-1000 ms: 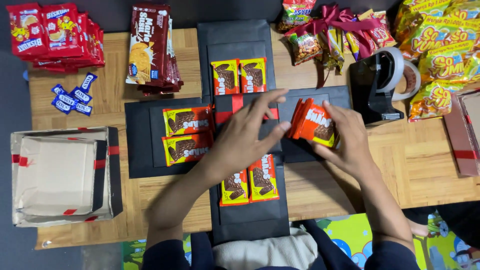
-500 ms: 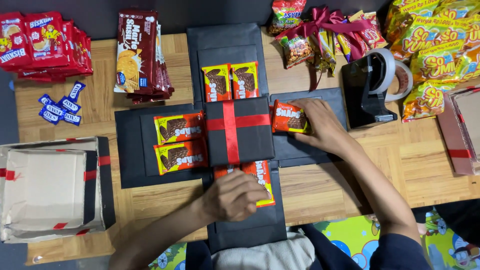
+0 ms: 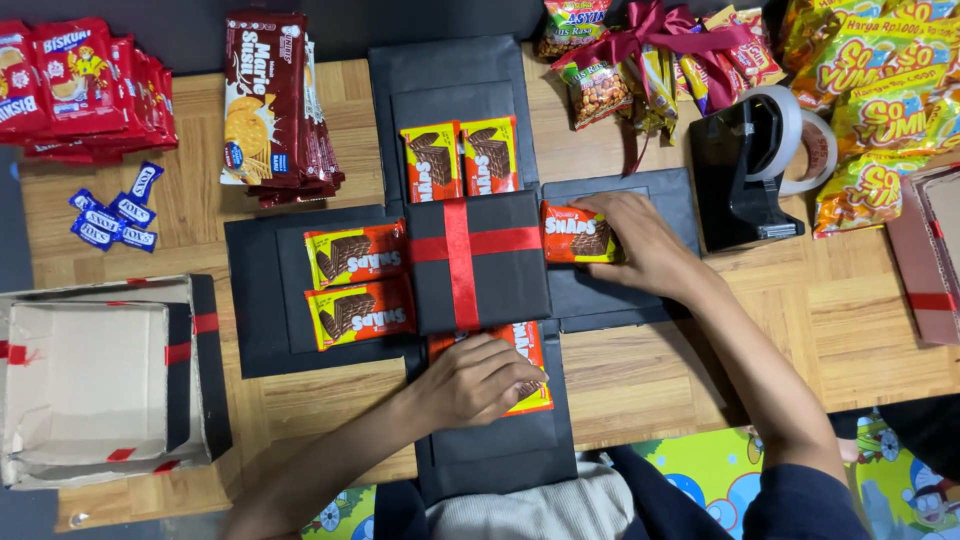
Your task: Organizing and attaching various snack packets onto the layers of a DIY explosion gift box.
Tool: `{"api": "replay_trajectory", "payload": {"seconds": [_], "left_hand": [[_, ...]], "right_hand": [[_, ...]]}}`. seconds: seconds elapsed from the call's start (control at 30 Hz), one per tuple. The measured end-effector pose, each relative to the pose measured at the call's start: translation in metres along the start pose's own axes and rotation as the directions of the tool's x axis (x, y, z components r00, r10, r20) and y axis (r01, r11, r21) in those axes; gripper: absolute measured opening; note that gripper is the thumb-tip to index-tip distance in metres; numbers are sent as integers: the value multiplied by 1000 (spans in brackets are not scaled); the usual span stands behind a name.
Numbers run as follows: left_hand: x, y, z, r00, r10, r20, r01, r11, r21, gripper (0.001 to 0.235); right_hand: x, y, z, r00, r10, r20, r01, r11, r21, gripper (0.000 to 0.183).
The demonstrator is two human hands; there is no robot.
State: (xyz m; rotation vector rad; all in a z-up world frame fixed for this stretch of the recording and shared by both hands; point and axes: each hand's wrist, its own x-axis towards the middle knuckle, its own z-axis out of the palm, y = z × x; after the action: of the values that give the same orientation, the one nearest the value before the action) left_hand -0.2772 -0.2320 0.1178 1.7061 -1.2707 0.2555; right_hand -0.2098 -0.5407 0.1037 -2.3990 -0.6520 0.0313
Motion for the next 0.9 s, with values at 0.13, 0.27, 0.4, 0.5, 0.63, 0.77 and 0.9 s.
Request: {"api": "replay_trajectory", "payload": {"seconds": [0.13, 0.27, 0.4, 0.5, 0.63, 0.77, 0.9], "left_hand": [[-1, 2, 2, 1000, -20, 9, 20, 1000, -15, 32], [-5, -1, 5, 999, -36, 6, 36, 999, -11, 32], [-5, -2, 4, 999, -41, 10, 41, 999, 3, 32], [-4, -1, 0, 998, -53, 28, 53, 999, -7, 34], [-7, -3, 2, 998, -60, 30, 60, 998, -11, 30], [-6, -1, 0, 999, -31, 34, 29, 999, 42, 33], [3, 1, -5, 997, -15, 76, 2, 984, 175, 26]], "right_hand": [[3, -2, -2, 1000, -4, 3, 4, 1000, -11, 80], [1, 2, 0, 1000, 9, 3, -9, 1000, -26, 81], [2, 3, 0, 1000, 6, -10, -6, 999, -32, 79], [2, 1, -2, 1000, -4, -14, 4, 999, -32, 80], [0, 1, -3, 1000, -22, -12, 21, 998, -55, 78], [-12, -8, -8, 997, -16, -70, 8, 994, -110, 75], [-23, -22, -6, 997, -48, -58, 32, 968, -248, 75]]}}
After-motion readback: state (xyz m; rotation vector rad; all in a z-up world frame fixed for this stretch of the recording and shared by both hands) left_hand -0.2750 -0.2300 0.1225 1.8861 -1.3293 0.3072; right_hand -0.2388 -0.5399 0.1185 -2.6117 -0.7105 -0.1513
